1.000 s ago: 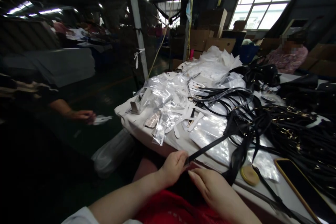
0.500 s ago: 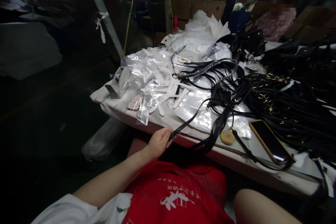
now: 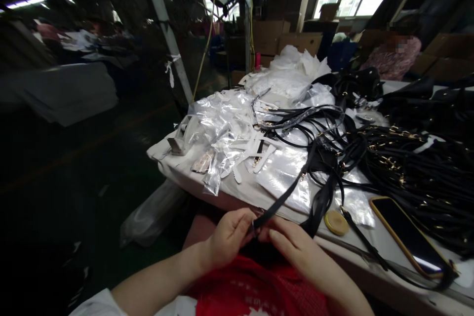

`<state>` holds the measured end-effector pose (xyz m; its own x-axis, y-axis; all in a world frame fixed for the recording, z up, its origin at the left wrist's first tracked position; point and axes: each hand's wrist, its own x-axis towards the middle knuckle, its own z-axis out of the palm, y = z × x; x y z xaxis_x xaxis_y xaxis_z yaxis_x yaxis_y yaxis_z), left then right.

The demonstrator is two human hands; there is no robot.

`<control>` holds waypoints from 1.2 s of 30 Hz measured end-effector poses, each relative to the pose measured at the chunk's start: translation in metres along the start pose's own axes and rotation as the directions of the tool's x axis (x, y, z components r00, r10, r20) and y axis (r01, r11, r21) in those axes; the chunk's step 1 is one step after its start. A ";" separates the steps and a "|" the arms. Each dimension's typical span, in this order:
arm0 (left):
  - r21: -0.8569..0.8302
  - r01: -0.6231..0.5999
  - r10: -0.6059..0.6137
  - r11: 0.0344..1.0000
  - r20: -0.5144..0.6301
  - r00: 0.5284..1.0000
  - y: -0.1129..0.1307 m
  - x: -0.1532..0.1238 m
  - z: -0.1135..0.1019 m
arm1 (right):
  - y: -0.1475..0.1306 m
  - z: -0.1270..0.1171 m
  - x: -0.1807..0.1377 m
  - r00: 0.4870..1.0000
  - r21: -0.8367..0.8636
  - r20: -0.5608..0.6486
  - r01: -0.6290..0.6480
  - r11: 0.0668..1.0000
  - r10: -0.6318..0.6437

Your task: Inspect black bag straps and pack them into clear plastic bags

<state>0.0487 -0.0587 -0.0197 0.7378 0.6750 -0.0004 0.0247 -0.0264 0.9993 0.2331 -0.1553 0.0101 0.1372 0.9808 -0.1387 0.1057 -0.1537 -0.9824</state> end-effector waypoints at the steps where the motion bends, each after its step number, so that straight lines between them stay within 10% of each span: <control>1: 0.069 -0.033 0.030 0.997 0.050 0.998 0.003 -0.002 0.000 | 0.001 0.002 0.013 1.000 0.126 -0.008 -0.016 0.992 0.017; 5: 0.286 -0.105 0.076 0.952 0.113 0.991 0.003 0.000 0.001 | 0.013 0.003 0.024 0.947 0.507 -0.299 0.051 0.861 0.120; 11: 0.323 -0.160 0.186 0.933 -0.051 0.981 -0.004 0.014 0.010 | 0.031 0.037 0.003 0.929 0.068 -0.356 0.131 0.989 -0.098; 14: 0.370 -0.177 0.219 0.912 -0.074 0.973 -0.013 0.015 0.012 | 0.023 0.032 0.000 0.911 0.178 -0.400 0.186 0.966 -0.101; 20: 0.439 -0.159 0.179 0.884 -0.003 0.984 -0.035 0.019 0.010 | -0.001 -0.013 -0.015 0.644 0.287 -0.764 0.288 0.914 0.037; 24: 0.394 -0.205 0.216 0.896 0.017 0.976 -0.041 0.029 0.017 | 0.011 0.026 -0.007 0.883 0.215 -0.470 0.129 0.968 -0.013; 27: 0.394 -0.220 0.212 0.892 0.065 0.975 -0.041 0.031 0.017 | 0.025 0.041 0.006 0.935 0.295 -0.355 0.098 0.950 0.013; 32: 0.511 -0.188 0.157 0.839 0.104 0.982 -0.043 0.016 0.001 | 0.051 -0.007 0.006 0.733 0.570 -0.643 0.262 0.779 0.224; 36: 0.535 -0.126 0.118 0.836 0.049 0.992 -0.046 0.008 -0.011 | 0.062 -0.034 0.008 0.600 0.335 -0.789 0.239 0.911 0.133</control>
<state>0.0465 -0.0441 -0.0653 0.7675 0.6305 0.1155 0.2889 -0.5011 0.8157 0.2738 -0.1611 -0.0482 0.8734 0.4733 -0.1150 -0.2006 0.1344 -0.9704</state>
